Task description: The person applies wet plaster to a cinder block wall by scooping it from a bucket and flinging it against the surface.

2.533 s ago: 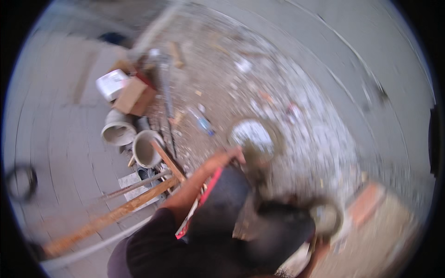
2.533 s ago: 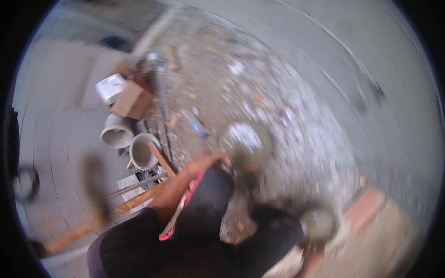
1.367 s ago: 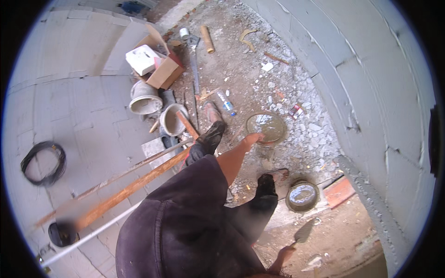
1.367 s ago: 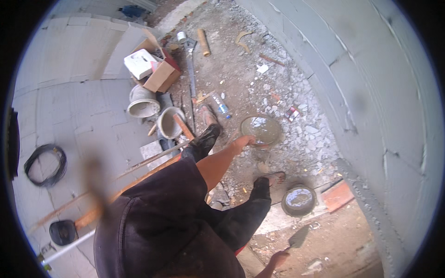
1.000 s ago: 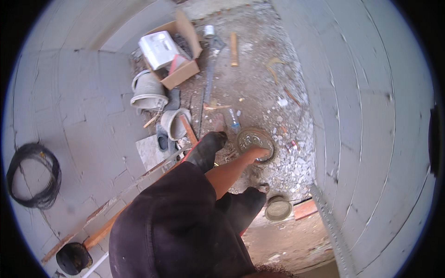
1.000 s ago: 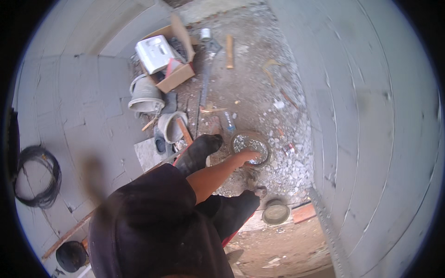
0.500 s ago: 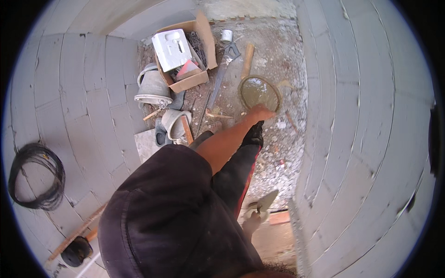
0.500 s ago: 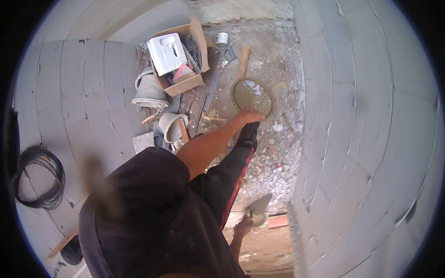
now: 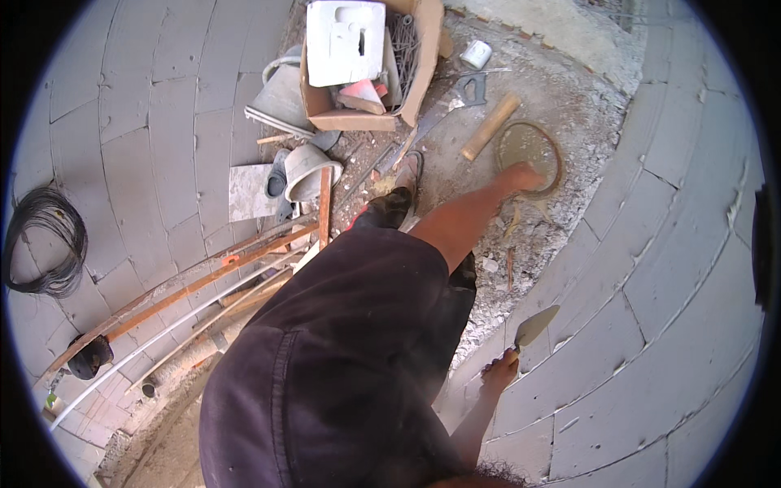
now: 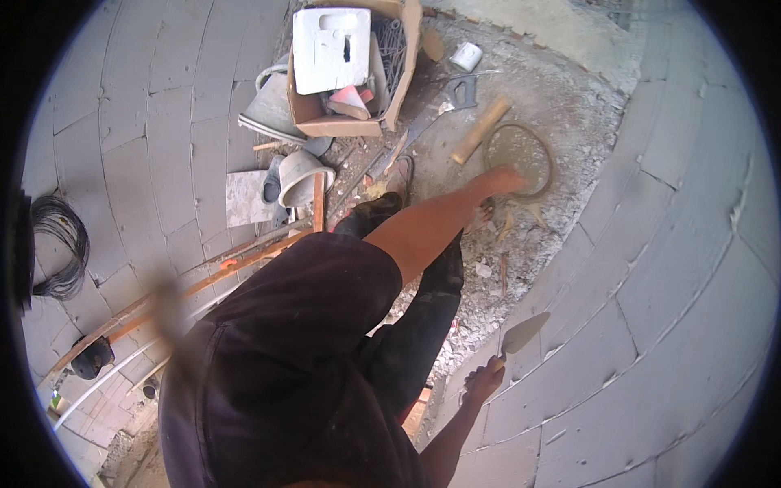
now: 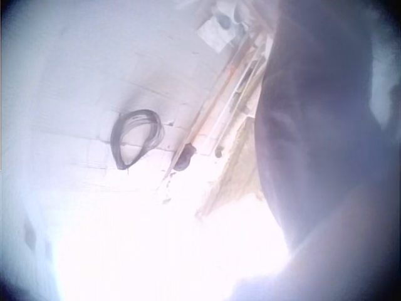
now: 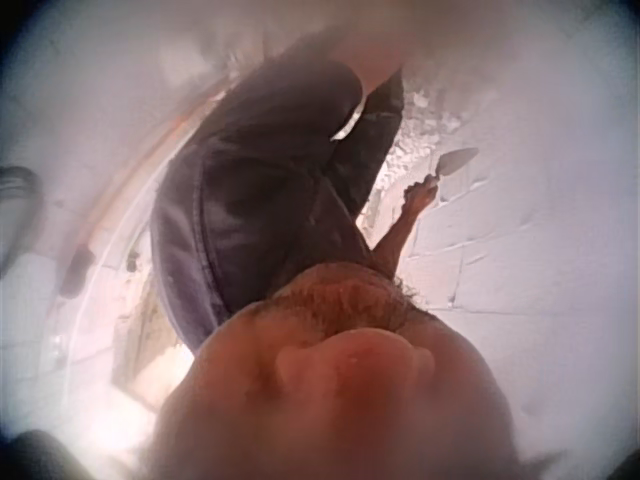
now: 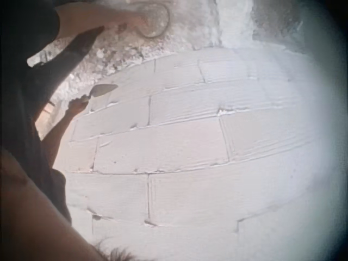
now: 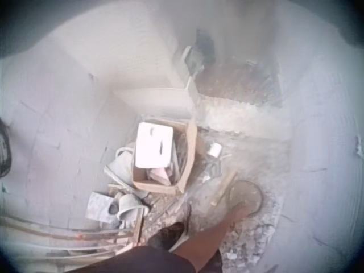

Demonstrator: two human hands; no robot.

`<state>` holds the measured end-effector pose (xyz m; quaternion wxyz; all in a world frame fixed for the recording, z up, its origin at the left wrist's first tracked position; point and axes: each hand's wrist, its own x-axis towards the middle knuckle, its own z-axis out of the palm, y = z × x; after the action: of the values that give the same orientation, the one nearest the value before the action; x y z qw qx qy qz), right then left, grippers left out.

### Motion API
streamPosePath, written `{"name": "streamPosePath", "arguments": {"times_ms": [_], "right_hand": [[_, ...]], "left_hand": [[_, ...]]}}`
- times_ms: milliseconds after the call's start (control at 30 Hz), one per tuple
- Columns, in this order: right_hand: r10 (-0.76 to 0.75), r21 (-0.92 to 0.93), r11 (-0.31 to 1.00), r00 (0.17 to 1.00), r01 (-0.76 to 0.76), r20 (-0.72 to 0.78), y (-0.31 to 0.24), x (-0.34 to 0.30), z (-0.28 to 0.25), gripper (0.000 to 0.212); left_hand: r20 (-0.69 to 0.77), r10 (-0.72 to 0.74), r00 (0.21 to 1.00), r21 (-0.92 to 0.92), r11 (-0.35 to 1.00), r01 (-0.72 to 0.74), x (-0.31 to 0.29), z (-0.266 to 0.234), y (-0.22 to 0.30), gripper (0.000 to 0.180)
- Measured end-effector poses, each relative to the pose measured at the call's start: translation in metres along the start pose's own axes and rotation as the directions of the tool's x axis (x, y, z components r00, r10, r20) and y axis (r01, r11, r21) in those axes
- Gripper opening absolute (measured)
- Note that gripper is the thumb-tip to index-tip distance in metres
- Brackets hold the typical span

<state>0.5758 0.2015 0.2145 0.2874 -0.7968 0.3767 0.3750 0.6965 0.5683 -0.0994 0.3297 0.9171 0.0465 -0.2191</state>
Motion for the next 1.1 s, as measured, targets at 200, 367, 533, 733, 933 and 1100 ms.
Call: {"name": "streamPosePath", "arguments": {"times_ms": [200, 367, 533, 733, 933, 1100], "right_hand": [[-0.053, -0.13, 0.989, 0.992, 0.068, 0.118, -0.046, 0.014, 0.026, 0.024], [-0.142, -0.007, 0.989, 0.978, 0.144, 0.156, -0.118, 0.016, 0.099, 0.02], [-0.21, 0.401, 0.916, 0.842, -0.009, 0.497, -0.204, 0.058, 0.264, 0.018], [-0.293, 0.368, 0.93, 0.619, 0.007, 0.729, -0.241, 0.14, 0.513, 0.025], [-0.368, 0.403, 0.848, 0.164, -0.345, 0.915, -0.128, 0.174, 0.639, 0.048], [-0.21, 0.347, 0.807, 0.317, -0.478, 0.925, -0.127, 0.153, 0.665, 0.047]], "left_hand": [[-0.198, -0.62, 0.759, -0.621, 0.679, 0.392, -0.049, -0.014, -0.004, 0.038], [-0.187, -0.71, 0.679, -0.801, 0.51, 0.313, -0.211, -0.164, -0.033, 0.033], [-0.632, -0.773, 0.064, -0.587, 0.531, 0.611, -0.356, -0.229, -0.194, 0.022], [-0.694, -0.71, 0.121, -0.375, 0.5, 0.781, -0.39, -0.263, -0.386, 0.058], [-0.66, -0.652, 0.374, -0.066, 0.546, 0.835, -0.357, -0.318, -0.44, 0.067], [-0.687, -0.652, 0.321, -0.217, 0.606, 0.766, -0.372, -0.284, -0.405, 0.067]]}}
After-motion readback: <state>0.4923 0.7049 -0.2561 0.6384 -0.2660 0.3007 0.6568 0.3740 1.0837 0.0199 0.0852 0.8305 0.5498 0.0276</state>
